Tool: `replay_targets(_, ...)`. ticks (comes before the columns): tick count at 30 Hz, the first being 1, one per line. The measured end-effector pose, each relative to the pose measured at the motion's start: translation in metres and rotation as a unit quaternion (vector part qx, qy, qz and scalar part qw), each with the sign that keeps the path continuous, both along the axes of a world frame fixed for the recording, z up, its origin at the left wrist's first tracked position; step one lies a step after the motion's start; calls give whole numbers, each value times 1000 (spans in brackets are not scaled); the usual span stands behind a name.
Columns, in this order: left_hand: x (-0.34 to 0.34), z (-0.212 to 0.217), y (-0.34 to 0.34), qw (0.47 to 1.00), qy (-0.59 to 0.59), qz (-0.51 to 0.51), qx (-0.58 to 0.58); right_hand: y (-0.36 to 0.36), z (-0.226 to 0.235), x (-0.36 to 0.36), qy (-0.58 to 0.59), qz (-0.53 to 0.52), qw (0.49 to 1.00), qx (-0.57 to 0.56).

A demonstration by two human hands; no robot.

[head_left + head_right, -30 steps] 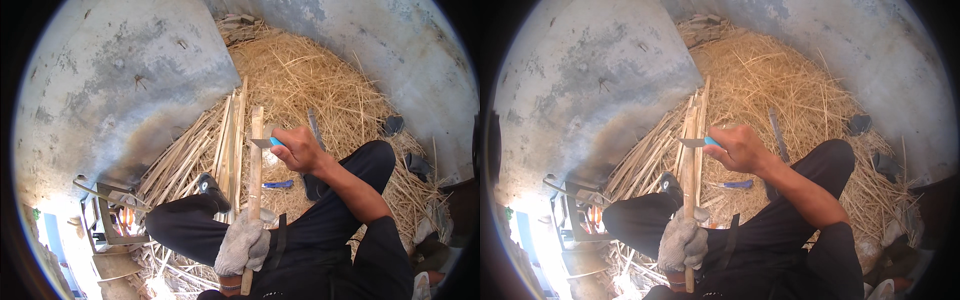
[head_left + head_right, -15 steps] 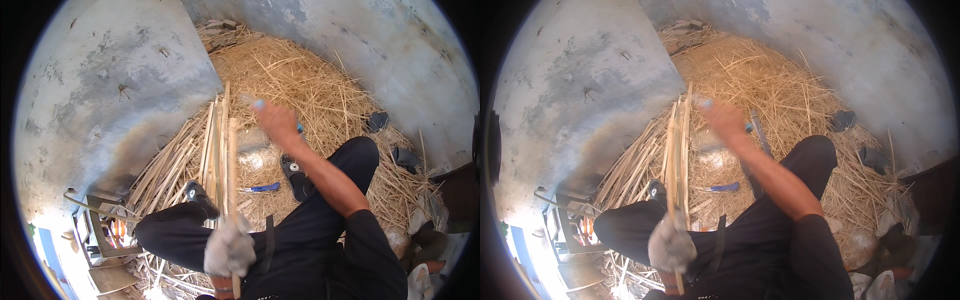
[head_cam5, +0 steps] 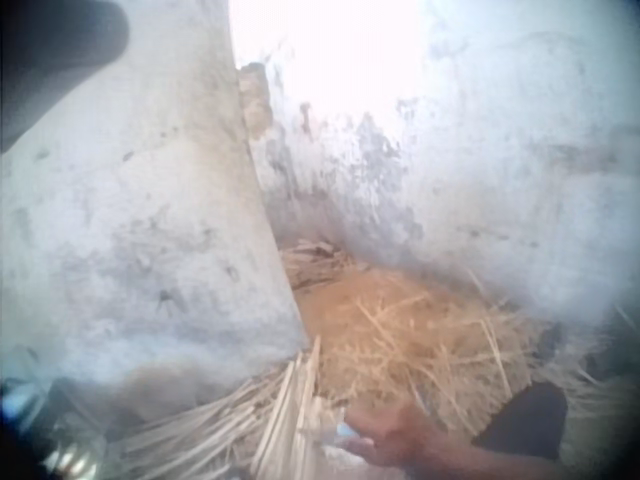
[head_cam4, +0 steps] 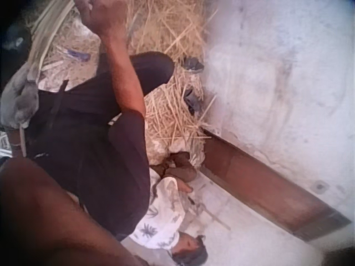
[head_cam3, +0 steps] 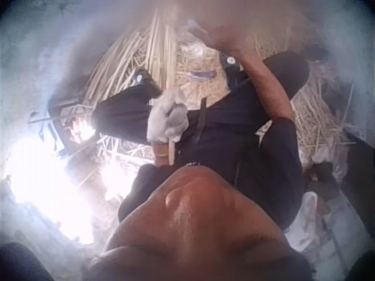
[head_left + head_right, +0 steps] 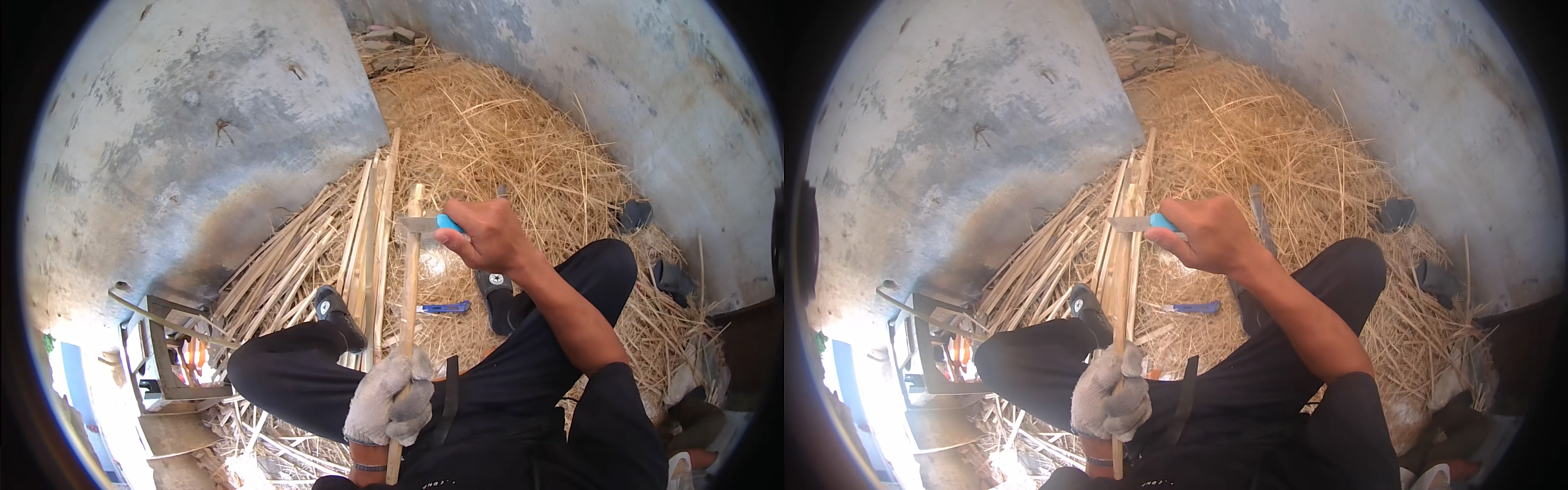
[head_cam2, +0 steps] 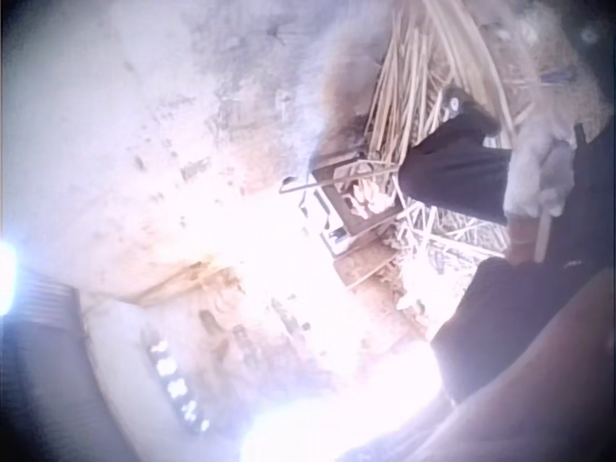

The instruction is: The person sits on a straw-covered floor and uses a knife to split a long bamboo stick into thin strips. They hold the bamboo with a gloved left hand and repeatedly slice downward with the knife in the right hand, separating the material into narrow pieces.

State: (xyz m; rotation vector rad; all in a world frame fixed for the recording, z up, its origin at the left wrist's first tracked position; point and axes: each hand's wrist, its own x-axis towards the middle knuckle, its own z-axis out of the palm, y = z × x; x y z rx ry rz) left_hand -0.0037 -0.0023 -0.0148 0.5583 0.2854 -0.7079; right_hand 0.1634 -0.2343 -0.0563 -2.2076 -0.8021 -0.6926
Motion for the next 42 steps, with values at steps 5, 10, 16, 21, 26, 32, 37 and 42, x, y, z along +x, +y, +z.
replay_targets(5, -5, -1, -1, 999, 23, -30, 6, 2, -12, 6, -63, -93, 993, -42)
replay_targets(10, 5, -5, -3, 998, -9, 13, 67, 16, -43, 28, -101, -127, 985, -51)
replay_targets(16, 16, -17, -1, 1000, 9, 27, 5, 25, -57, 38, -52, -162, 980, -99)
replay_targets(21, -9, -23, 8, 995, 2, 4, -100, -66, -106, 90, 80, -394, 914, -49)
replay_targets(26, 7, -1, 4, 997, 53, 4, 57, -4, -22, 34, 202, -295, 934, -23)
replay_targets(32, 10, -29, 0, 998, 30, -31, -54, -6, 7, -15, 202, -16, 979, -17)
replay_targets(37, 13, -33, -13, 975, 45, -49, -210, -8, 4, -22, 157, 78, 981, -84)
replay_targets(42, 16, -37, -17, 969, 55, -69, -232, -8, 1, -26, 144, 74, 982, -93)
